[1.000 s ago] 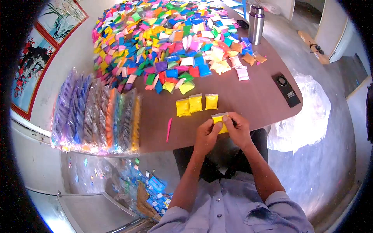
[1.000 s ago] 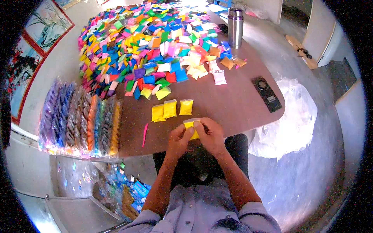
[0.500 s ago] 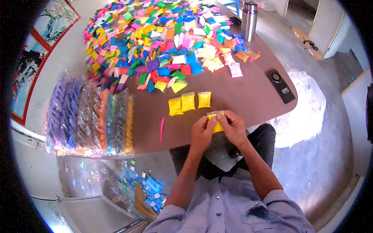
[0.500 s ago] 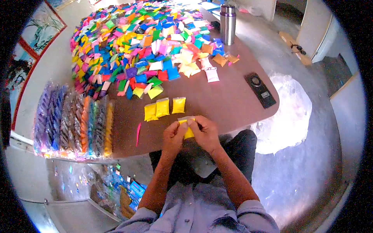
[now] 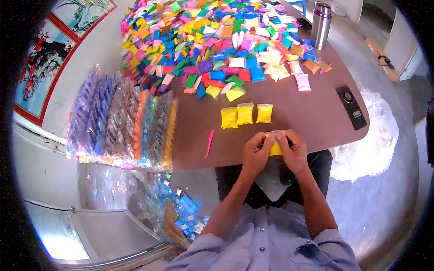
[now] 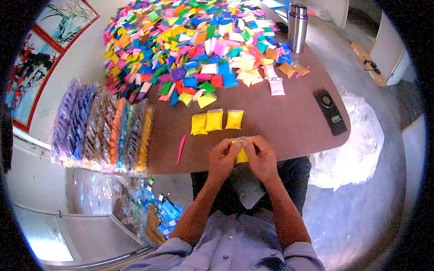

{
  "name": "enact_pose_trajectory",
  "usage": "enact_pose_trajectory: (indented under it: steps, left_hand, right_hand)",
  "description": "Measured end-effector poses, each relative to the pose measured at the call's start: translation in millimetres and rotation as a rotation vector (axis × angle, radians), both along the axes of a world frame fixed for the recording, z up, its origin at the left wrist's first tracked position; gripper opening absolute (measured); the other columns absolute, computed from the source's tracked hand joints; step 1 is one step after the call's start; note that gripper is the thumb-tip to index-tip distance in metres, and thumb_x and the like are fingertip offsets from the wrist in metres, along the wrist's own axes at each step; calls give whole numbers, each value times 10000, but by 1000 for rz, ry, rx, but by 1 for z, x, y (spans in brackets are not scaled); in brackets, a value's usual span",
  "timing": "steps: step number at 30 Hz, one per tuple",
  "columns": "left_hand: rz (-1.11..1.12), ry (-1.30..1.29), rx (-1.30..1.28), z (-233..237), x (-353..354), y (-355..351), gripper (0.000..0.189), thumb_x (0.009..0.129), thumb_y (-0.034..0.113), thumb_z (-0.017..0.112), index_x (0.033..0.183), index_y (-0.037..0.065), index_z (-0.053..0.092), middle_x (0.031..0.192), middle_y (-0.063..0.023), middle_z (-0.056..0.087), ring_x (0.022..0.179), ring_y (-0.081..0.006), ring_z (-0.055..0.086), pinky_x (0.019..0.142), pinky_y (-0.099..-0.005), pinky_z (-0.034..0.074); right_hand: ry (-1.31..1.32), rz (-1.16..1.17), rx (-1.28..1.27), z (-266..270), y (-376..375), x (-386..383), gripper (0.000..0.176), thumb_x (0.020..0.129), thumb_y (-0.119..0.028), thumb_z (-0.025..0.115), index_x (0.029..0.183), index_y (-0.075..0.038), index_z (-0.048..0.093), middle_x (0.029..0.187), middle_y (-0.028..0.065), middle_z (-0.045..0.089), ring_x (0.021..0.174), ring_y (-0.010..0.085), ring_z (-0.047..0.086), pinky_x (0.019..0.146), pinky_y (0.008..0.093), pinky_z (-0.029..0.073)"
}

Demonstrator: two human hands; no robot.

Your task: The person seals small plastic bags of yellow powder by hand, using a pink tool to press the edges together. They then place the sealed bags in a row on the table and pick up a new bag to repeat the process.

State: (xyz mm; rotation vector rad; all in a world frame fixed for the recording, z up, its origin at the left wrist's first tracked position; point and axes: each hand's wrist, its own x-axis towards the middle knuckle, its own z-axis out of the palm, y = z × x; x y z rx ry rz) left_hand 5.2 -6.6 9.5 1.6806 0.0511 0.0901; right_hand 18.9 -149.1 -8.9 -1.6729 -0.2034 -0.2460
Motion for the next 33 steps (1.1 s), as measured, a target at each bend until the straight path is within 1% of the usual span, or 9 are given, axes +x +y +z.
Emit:
enact_pose_trajectory:
  steps: [7, 9, 14, 16, 18, 21, 27, 30, 33]
  left_hand:
    - [-81, -18, 7, -9, 0, 8, 193, 1013, 183, 671, 1007, -10, 671, 816, -11, 647, 770, -62, 568, 674, -253, 472]
    - [-101, -33, 25, -6, 0, 6, 191, 1009, 179, 675, 992, -11, 667, 807, -15, 642, 754, -67, 567, 662, -255, 470]
    - [-143, -42, 109, -2, 0, 4, 213, 1006, 189, 680, 936, -9, 648, 775, -22, 623, 704, -76, 560, 620, -263, 458]
    - [-134, 53, 2, -5, 0, 7, 246, 1012, 209, 679, 908, -10, 636, 758, -20, 609, 692, -80, 555, 603, -266, 449]
    - [-112, 8, 40, -13, 0, 7, 257, 1015, 219, 679, 905, -9, 633, 741, -22, 597, 688, -84, 553, 603, -270, 448]
    - [-103, -46, 59, -17, 1, 11, 257, 1014, 227, 685, 932, -15, 651, 759, -32, 617, 695, -87, 560, 619, -274, 463]
    - [-165, -4, 64, 1, -3, 6, 245, 1007, 227, 690, 1022, -17, 686, 851, -63, 708, 773, -108, 654, 709, -264, 529]
    - [-186, 35, 119, -1, -1, 9, 237, 1006, 225, 689, 1025, -11, 685, 858, -68, 721, 782, -115, 676, 713, -265, 542]
    - [-152, -44, 127, -8, 0, 12, 244, 1007, 235, 691, 1029, -9, 689, 845, -69, 716, 759, -111, 663, 689, -266, 536]
  right_hand:
    - [52, -4, 82, -6, 1, -1, 147, 1027, -147, 650, 1007, -5, 680, 870, 38, 670, 821, 95, 603, 739, 283, 511]
    - [67, -101, 56, -2, 2, -2, 163, 1051, -164, 615, 1000, -18, 666, 916, -9, 637, 868, 68, 573, 765, 249, 495]
    - [29, -144, 92, -17, 2, 3, 152, 1021, -154, 654, 1039, -7, 692, 882, 29, 684, 807, 86, 607, 726, 271, 515]
    - [100, -57, 81, -6, 2, 3, 171, 1025, -168, 649, 1051, -3, 689, 874, 26, 680, 792, 85, 603, 709, 270, 511]
    - [92, -23, 11, 0, 0, 1, 197, 1038, -198, 639, 1059, -8, 689, 856, 27, 662, 790, 87, 596, 705, 265, 503]
    - [150, 44, 73, 0, 1, 0, 219, 1053, -220, 628, 1063, -11, 690, 852, 19, 649, 796, 84, 582, 701, 262, 496]
    - [96, -87, 151, -2, 2, 1, 248, 1073, -242, 601, 1054, -11, 691, 864, -6, 640, 803, 74, 560, 692, 263, 487]
    - [33, -107, 109, -7, 1, 3, 258, 1068, -252, 604, 1060, -7, 684, 835, 19, 642, 774, 89, 568, 684, 270, 490]
    - [39, -110, -81, -10, 1, 5, 259, 1058, -252, 613, 1087, -3, 679, 821, 64, 656, 748, 115, 588, 679, 290, 500]
